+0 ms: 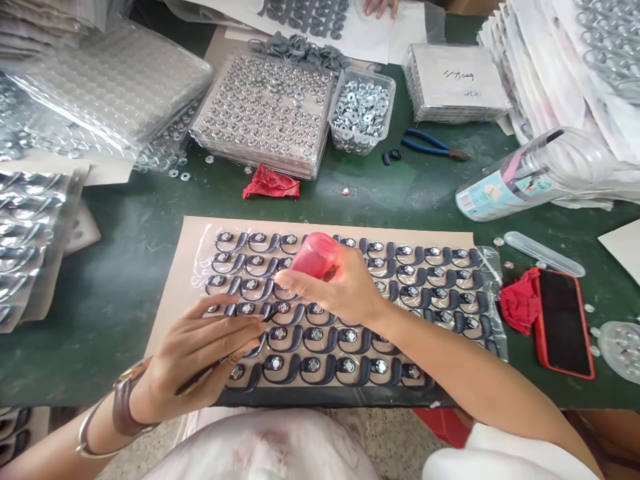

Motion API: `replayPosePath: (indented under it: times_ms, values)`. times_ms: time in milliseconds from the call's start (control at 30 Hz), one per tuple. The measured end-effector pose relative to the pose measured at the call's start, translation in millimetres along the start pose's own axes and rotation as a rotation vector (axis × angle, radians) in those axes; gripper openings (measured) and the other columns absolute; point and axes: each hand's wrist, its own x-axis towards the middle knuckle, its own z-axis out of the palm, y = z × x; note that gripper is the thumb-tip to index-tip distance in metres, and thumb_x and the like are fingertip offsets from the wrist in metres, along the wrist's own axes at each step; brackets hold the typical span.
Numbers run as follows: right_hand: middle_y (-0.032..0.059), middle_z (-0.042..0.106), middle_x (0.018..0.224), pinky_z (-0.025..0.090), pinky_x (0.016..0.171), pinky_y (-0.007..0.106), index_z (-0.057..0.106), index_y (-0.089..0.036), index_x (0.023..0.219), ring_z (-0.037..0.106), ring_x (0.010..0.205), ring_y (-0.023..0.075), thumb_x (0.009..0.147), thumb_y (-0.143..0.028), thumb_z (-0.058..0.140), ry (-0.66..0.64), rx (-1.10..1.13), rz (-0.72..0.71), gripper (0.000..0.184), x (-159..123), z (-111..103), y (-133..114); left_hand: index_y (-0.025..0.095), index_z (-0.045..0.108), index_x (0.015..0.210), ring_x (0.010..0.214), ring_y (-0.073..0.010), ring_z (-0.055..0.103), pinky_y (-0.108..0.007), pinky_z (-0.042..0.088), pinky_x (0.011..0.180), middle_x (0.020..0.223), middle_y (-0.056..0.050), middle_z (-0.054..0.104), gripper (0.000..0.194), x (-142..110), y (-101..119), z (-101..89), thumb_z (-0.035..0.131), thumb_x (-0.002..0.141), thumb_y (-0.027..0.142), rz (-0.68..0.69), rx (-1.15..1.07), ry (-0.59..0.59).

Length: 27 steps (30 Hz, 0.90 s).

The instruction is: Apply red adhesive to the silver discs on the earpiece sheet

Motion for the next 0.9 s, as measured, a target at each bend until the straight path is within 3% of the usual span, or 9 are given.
replayPosePath:
  times_ms: [167,300,567,900]
  values:
    - [0.0007,0.069,0.063,0.056,0.058,0.028,0.064,-0.020,0.079,0.067,0.058,0.0150,0.083,-0.035,0.071,0.153,-0.064,-0.182,0.017,15.1,4.5,22.2,0.002,0.063,0.110,0.090,-0.0168,0.071,-0.041,0.043,0.106,0.105,-0.014,0.072,0.029,1.0,-3.7,1.1,0.042,0.091,0.006,0.141,0.144,-0.031]
    - [0.0026,0.070,0.067,0.058,0.062,0.031,0.064,-0.020,0.083,0.068,0.062,0.0167,0.083,-0.035,0.070,0.155,-0.100,-0.202,0.016,16.8,11.1,36.9,0.003,0.062,0.113,0.088,-0.0160,0.071,-0.040,0.044,0.106,0.108,-0.013,0.072,0.031,5.8,-11.6,2.2,0.037,0.095,0.007,0.168,0.228,-0.067]
    - [0.0016,0.068,0.064,0.057,0.058,0.029,0.064,-0.020,0.083,0.068,0.059,0.0165,0.081,-0.034,0.072,0.089,-0.139,-0.231,0.016,17.2,13.3,36.4,0.001,0.063,0.110,0.089,-0.0197,0.070,-0.043,0.049,0.103,0.103,-0.016,0.071,0.030,4.6,-8.8,11.7,0.038,0.093,0.006,0.209,0.269,-0.053]
    - [0.0028,0.068,0.064,0.057,0.057,0.030,0.065,-0.019,0.084,0.067,0.058,0.0170,0.081,-0.035,0.071,0.151,-0.166,-0.223,0.017,18.0,14.9,34.8,-0.002,0.064,0.109,0.089,-0.0210,0.070,-0.044,0.047,0.101,0.103,-0.019,0.070,0.031,1.2,-9.5,15.7,0.037,0.094,0.005,0.204,0.270,-0.059]
